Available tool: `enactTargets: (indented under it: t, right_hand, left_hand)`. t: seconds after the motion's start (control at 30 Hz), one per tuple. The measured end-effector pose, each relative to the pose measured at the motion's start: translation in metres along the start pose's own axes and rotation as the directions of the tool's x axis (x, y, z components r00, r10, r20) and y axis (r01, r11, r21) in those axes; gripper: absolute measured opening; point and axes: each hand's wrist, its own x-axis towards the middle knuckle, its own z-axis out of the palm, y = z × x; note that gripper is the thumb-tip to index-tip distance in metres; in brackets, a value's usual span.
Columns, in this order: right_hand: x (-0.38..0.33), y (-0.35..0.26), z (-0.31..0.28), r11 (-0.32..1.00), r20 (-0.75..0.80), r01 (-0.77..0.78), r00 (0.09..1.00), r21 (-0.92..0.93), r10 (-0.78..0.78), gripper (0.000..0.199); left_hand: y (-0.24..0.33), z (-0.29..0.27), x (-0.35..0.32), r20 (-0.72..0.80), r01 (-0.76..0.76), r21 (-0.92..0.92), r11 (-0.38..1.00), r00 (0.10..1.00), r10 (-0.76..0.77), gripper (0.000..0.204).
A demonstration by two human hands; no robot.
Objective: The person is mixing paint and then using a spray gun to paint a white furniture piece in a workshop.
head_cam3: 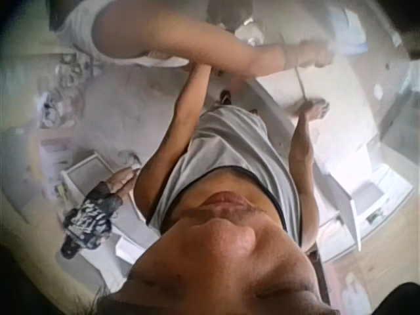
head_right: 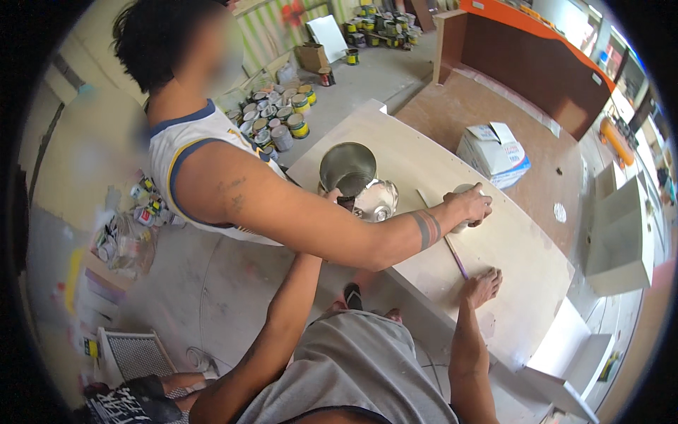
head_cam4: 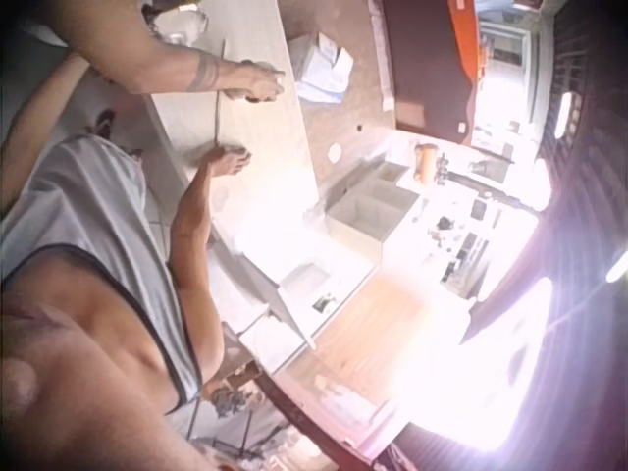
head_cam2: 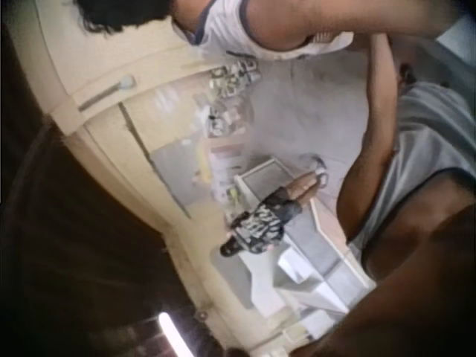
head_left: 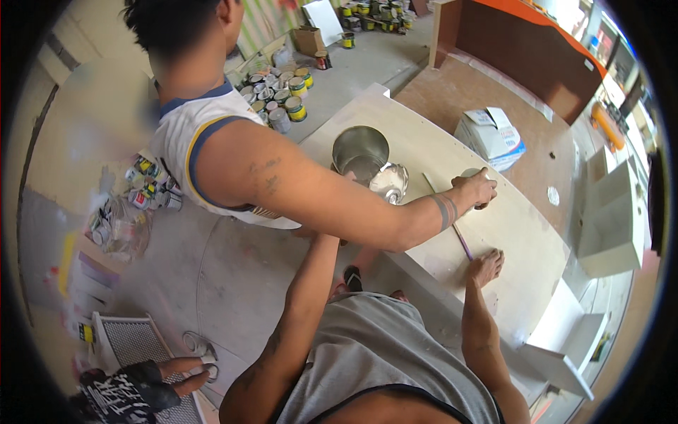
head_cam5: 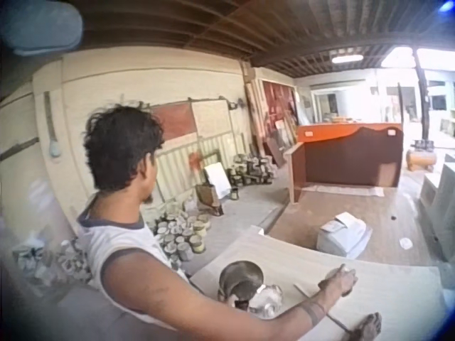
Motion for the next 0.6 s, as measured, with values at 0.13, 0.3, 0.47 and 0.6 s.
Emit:
enactTargets:
  t: [0.13,0.3,0.47,0.6]
  right_hand:
    - [-0.003,-0.003,-0.004,1.0,0.02,-0.007,1.0,0.003,0.006,0.042]
    - [-0.005,-0.008,-0.004,1.0,0.051,-0.001,0.999,0.001,0.001,0.042]
    - [-0.005,-0.014,-0.003,1.0,0.033,-0.017,0.999,0.007,0.016,0.042]
    - [-0.007,-0.01,-0.007,1.0,0.044,-0.006,0.999,0.007,0.006,0.041]
  left_hand:
    - [-0.011,-0.014,-0.01,0.037,0.033,-0.063,0.997,0.999,-0.031,0.057]
    - [-0.026,-0.033,-0.018,0.086,0.087,-0.121,0.989,0.993,-0.077,0.056]
    - [-0.057,-0.066,-0.054,0.108,0.138,-0.176,0.975,0.987,-0.121,0.057]
    - [-0.03,-0.095,-0.105,0.274,0.2,-0.389,0.899,0.957,-0.094,0.075]
